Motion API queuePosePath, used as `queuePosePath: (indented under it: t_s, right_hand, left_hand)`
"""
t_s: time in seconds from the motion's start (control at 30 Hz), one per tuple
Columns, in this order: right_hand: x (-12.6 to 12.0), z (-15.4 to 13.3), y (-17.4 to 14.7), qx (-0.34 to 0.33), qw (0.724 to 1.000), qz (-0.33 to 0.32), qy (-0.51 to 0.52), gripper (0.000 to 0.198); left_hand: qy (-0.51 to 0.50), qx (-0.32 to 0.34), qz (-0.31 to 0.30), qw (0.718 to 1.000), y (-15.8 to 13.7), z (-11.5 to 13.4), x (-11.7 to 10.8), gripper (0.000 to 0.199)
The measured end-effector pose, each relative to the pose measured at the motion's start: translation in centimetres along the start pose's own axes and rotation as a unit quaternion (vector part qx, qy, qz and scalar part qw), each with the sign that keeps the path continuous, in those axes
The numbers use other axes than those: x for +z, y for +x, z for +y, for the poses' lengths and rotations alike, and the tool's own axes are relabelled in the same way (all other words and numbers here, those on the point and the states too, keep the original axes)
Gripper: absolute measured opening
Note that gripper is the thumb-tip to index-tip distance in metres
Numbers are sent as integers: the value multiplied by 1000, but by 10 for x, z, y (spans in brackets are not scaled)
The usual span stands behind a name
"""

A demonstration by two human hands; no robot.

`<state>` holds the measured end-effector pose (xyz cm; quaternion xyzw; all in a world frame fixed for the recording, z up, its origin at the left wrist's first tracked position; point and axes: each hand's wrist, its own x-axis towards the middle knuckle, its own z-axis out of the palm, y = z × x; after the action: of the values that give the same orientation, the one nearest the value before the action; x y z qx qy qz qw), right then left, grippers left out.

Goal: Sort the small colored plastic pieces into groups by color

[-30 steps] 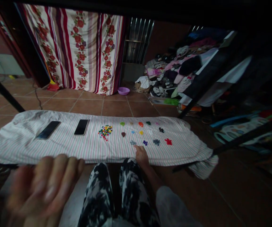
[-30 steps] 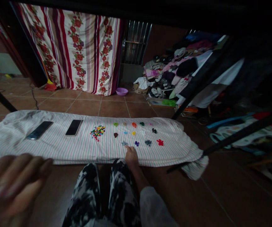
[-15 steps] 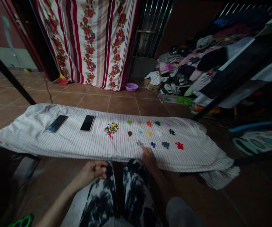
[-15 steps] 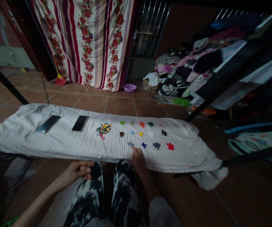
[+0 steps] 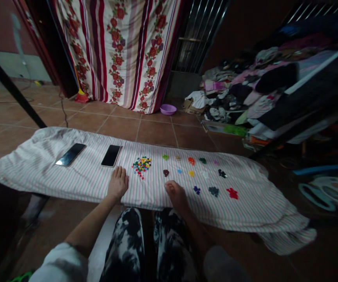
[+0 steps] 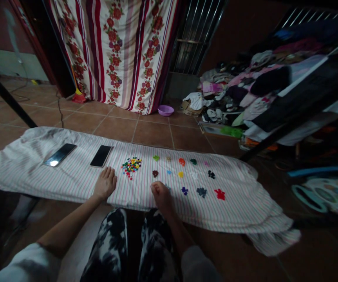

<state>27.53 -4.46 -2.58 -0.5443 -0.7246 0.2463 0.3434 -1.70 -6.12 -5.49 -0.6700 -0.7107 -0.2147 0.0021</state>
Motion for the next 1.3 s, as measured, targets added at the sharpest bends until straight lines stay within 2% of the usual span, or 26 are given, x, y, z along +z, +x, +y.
queuePosePath:
  t_s: [0.17,0.27,0.43,0.53,0.7,0.83,1.13,1.3]
  right_hand:
    - [35,-17,45,-23,999,-11,-32,23]
    - [56,-22,71,-19,996,-6,-88,19]
    - [77,-24,94,-21,988,-41,-149,24]
    - [80,-23,98,-17,984,-66,-165,25]
    - [76,-31,100,24,974,-109,-198,24]
    - [74,-41,98,42,968,-117,-217,23]
    - [80,-36,93,40,975,-66,-210,19]
    - [82,-21,92,15,989,-27,-145,17]
  left_hand:
    - [5,14,4,1000,-3,-3,4,46]
    - [4,12,8,1000,-3,-3,4,44]
    - [2,4,20,1000,-3,-3,5,42]
    - [2,9,35,999,-4,-5,7,41]
    - [13,36,92,995,-4,-9,14,38]
    - [9,50,108,993,-4,-11,18,36]
    - [2,61,128,990,-4,-16,25,37]
    - [6,60,137,989,-3,-17,26,36]
